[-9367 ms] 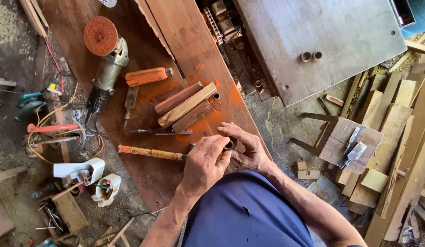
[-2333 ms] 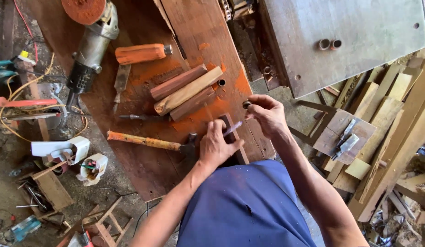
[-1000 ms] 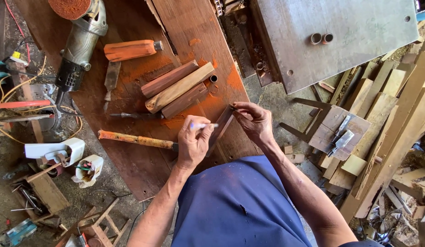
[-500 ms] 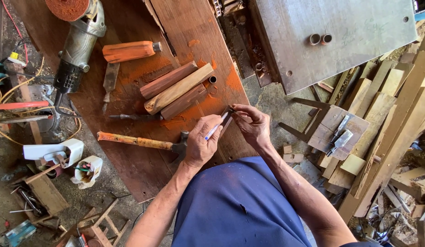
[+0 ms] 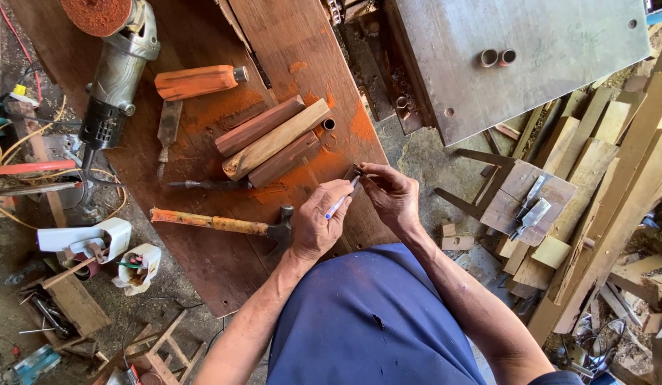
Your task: Marking a small wooden piece with a pen and then sanding it using an angle grinder.
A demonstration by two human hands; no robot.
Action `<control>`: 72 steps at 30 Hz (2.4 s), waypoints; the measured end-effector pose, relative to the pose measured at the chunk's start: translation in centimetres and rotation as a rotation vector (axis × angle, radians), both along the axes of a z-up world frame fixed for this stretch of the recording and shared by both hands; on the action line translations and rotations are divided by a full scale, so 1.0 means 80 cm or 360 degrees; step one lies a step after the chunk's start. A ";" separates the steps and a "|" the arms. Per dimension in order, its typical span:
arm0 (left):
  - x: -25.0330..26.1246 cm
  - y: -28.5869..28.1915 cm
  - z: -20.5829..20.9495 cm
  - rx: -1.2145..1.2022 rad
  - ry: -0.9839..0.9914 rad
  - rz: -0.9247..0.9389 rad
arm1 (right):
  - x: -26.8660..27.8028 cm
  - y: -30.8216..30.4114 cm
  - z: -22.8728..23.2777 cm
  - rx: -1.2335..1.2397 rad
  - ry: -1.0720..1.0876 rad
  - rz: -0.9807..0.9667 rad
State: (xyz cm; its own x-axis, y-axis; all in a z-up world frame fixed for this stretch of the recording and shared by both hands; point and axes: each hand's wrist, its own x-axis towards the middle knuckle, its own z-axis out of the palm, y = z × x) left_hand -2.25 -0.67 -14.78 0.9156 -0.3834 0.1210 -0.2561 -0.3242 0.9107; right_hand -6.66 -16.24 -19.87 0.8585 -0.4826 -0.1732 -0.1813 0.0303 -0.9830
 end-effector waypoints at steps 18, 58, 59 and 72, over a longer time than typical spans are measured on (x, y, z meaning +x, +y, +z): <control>0.008 0.008 -0.020 -0.0093 0.0150 0.0112 | 0.004 -0.001 0.006 0.0011 0.0022 -0.0001; 0.020 0.019 0.050 0.0043 -0.0055 0.0289 | 0.064 0.005 0.089 -0.0656 -0.0389 0.1132; 0.021 0.008 0.053 0.0010 -0.0075 0.0254 | 0.068 -0.006 0.101 -0.0512 -0.0318 0.0999; -0.015 0.024 -0.075 0.1041 -0.0506 -0.0259 | 0.008 -0.087 0.002 0.0828 0.0211 0.0066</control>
State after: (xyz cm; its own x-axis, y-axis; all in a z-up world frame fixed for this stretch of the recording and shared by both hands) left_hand -3.41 1.21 -20.81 0.7999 -0.5959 0.0711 -0.5661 -0.7100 0.4189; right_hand -6.04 -23.21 -19.74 0.8296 -0.2704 -0.4885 -0.3141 0.4973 -0.8087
